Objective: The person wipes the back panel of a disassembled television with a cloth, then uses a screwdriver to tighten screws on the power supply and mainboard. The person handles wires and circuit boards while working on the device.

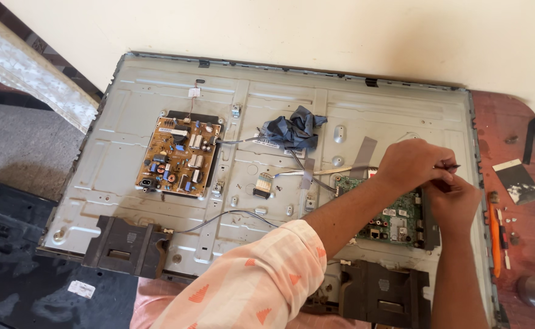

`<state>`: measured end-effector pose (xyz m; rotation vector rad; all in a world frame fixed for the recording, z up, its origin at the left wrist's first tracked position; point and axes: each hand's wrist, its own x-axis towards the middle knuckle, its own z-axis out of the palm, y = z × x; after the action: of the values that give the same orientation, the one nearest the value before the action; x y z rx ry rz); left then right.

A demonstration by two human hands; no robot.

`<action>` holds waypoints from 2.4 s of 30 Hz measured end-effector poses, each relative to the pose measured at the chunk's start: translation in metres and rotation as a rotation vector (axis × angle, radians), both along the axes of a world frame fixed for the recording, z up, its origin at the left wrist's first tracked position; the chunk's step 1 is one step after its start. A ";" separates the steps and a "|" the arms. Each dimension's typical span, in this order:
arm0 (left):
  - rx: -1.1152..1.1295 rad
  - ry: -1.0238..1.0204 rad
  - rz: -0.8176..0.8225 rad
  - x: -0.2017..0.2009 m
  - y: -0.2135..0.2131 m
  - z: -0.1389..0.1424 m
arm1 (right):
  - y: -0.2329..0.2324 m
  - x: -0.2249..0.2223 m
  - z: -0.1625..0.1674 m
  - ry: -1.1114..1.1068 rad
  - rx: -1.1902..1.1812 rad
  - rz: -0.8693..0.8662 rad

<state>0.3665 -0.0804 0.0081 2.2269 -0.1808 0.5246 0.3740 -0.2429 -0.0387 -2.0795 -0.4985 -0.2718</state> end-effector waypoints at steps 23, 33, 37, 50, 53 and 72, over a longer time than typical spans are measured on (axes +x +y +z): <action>0.123 -0.182 0.024 0.029 -0.004 -0.019 | 0.021 0.067 -0.039 0.664 0.596 0.511; 0.015 -0.045 -0.086 0.030 0.016 -0.020 | 0.045 0.008 -0.010 0.354 0.455 0.106; -0.001 -0.111 -0.043 0.016 0.017 -0.013 | 0.050 -0.032 0.010 -0.069 0.180 -0.206; -0.014 -0.028 0.124 0.010 -0.013 -0.021 | 0.034 -0.010 -0.012 -0.110 0.056 -0.202; 0.064 -0.011 0.137 0.007 -0.010 -0.027 | 0.027 -0.005 -0.024 -0.009 0.263 -0.079; -0.628 0.281 0.398 -0.151 0.172 -0.027 | 0.070 0.036 -0.044 0.253 0.709 -0.010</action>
<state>0.2151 0.0915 -0.0187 1.6850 0.5181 0.3969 0.4097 -0.1731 -0.0830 -1.3965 -0.1926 -0.1548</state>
